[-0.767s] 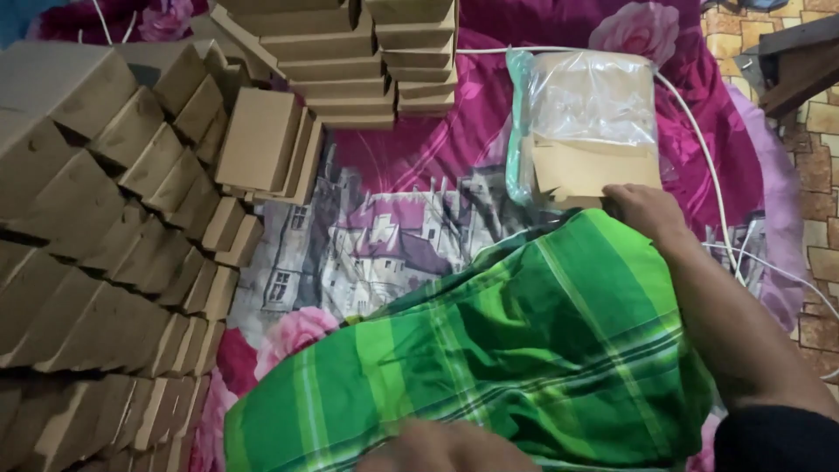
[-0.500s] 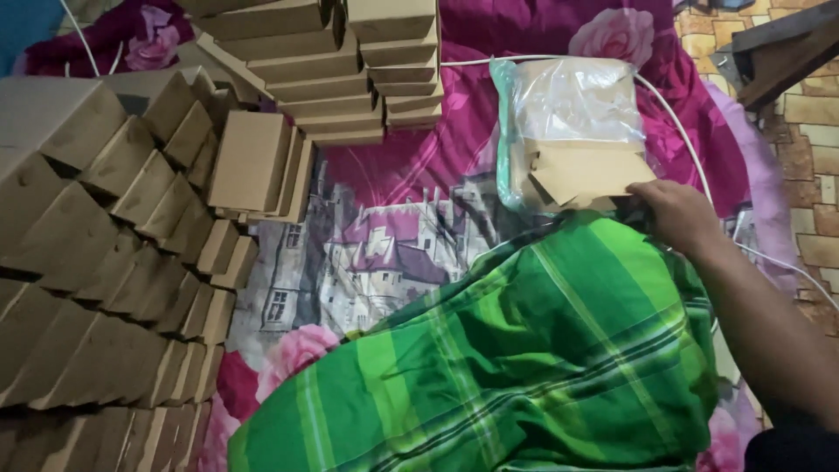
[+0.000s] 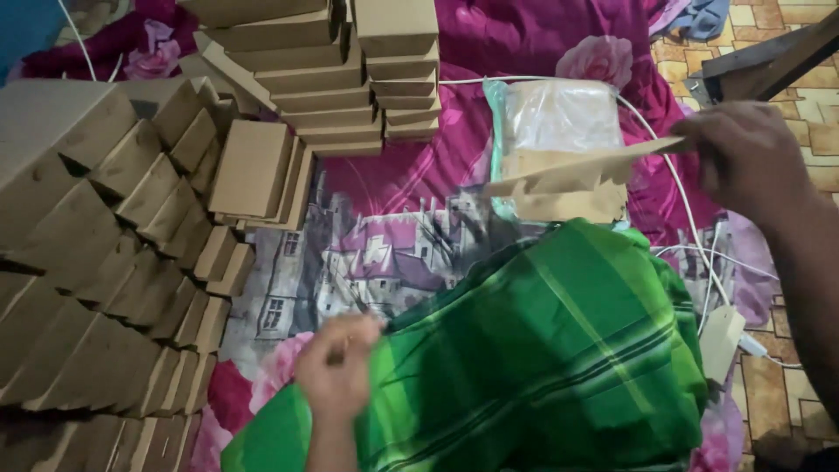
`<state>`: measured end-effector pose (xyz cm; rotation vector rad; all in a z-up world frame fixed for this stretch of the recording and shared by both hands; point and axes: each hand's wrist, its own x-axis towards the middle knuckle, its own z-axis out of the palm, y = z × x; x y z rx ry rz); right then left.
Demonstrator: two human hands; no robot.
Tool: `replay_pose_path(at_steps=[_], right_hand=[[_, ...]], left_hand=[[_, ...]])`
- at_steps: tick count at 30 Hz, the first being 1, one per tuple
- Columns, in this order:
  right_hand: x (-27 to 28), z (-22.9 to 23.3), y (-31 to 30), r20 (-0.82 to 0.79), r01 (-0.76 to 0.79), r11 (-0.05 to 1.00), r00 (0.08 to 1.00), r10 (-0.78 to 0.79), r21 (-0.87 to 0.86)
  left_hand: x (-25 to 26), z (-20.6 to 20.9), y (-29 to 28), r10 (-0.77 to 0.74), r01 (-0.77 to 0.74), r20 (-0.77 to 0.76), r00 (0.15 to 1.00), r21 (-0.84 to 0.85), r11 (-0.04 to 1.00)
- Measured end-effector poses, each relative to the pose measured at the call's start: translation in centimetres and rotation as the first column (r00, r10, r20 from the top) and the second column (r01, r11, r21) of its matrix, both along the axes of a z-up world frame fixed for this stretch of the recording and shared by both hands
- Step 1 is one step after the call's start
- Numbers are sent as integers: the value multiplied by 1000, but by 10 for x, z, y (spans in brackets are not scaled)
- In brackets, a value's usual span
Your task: A person is manually folding flat cardboard templates into small rectangular boxes and stacking them.
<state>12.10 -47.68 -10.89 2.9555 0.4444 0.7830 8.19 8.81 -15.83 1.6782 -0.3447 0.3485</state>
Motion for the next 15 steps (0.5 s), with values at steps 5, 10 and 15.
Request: replay_pose_path(at_steps=[5, 10, 15], right_hand=[[21, 74, 78, -20, -118, 970, 992, 125, 211], [82, 84, 179, -143, -231, 823, 925, 351, 519], [149, 32, 260, -6, -376, 762, 895, 445, 528]], left_hand=[[45, -66, 15, 41, -34, -327, 944, 27, 999], [60, -102, 29, -393, 261, -422, 817, -338, 904], [67, -127, 35, 28, -266, -729, 684, -214, 940]])
